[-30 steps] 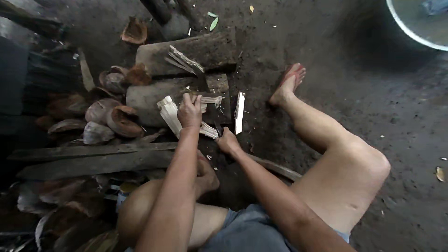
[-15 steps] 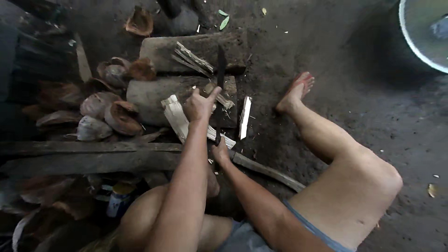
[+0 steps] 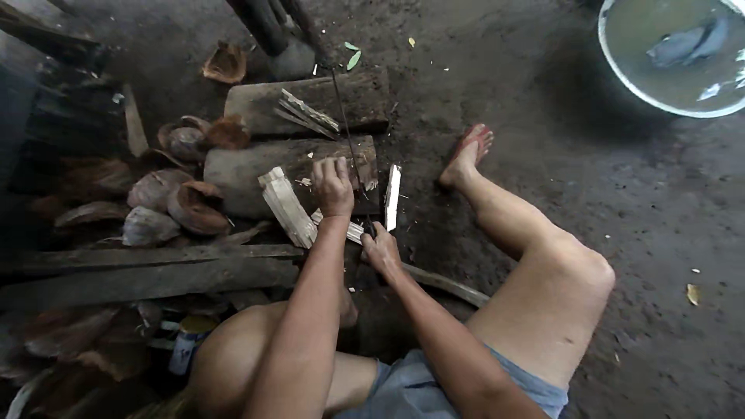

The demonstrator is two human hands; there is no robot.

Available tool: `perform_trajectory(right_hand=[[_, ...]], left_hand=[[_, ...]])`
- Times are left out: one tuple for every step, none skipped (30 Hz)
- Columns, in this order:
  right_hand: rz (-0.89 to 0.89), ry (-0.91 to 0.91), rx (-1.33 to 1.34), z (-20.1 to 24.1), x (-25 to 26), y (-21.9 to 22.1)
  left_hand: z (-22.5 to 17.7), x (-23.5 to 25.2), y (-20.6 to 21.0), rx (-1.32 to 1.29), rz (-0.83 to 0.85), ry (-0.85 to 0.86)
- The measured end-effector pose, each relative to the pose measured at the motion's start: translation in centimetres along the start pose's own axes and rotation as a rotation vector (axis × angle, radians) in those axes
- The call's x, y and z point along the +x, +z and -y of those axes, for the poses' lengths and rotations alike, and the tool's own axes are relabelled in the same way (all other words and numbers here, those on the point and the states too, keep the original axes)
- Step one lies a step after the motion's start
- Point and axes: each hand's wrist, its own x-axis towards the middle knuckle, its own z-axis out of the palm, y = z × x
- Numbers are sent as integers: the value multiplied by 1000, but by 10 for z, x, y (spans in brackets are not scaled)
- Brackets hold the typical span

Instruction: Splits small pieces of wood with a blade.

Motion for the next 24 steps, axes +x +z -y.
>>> perform_trajectory(right_hand=[[-6, -13, -3, -2, 0, -7], [-15, -22, -10, -4, 1, -13], [-30, -30, -19, -6, 2, -18], [-47, -33, -33, -8, 3, -24], [-62, -36, -50, -9, 6, -30], [-69, -39, -65, -10, 9, -36], [-70, -41, -76, -11, 11, -41], [-67, -34, -88, -15, 11, -44], [-68, -27, -101, -17, 11, -48], [-74, -23, -113, -20, 12, -54], [-90, -16, -122, -22, 13, -59], [-120, -8, -120, -24, 16, -65], [-159, -2, -104, -27, 20, -71], [-190, 13, -79, -31, 25, -78], [-213, 39, -35, -33, 31, -88], [-232, 71, 21, -33, 39, -100], [-245, 98, 83, -36, 46, -111], [-251, 125, 136, -41, 51, -119], [-251, 141, 166, -46, 52, -124], [-253, 145, 164, -53, 51, -126], [-256, 136, 131, -59, 46, -125], [-253, 121, 74, -64, 40, -121], [-237, 105, 23, -65, 34, -115], [-216, 88, -7, -63, 29, -106]], left_hand=[[1, -4, 4, 65, 14, 17], [2, -8, 7, 127, 27, 39], [1, -11, 8, 181, 66, 46], [-3, -13, 7, 222, 128, 28], [-8, -12, 5, 246, 207, 0], [-12, -10, 2, 259, 265, -16], [-13, -9, 0, 270, 298, -17], [-13, -9, -1, 273, 307, -7], [-11, -8, -1, 270, 302, 17], [-9, -6, -1, 260, 287, 43], [-4, -5, -3, 239, 271, 50], [3, -4, -7, 215, 263, 25], [14, -4, -12, 200, 273, -25], [28, -4, -18, 189, 295, -103], [42, -5, -24, 181, 314, -195], [53, -6, -28, 180, 319, -279], [61, -7, -28, 174, 317, -337], [67, -11, -25, 155, 310, -384], [71, -14, -20, 128, 295, -420], [73, -15, -16, 94, 269, -453], [75, -13, -13, 60, 241, -480], [75, -10, -13, 28, 221, -504], [74, -5, -16, 5, 206, -513], [70, 0, -19, 3, 196, -509]])
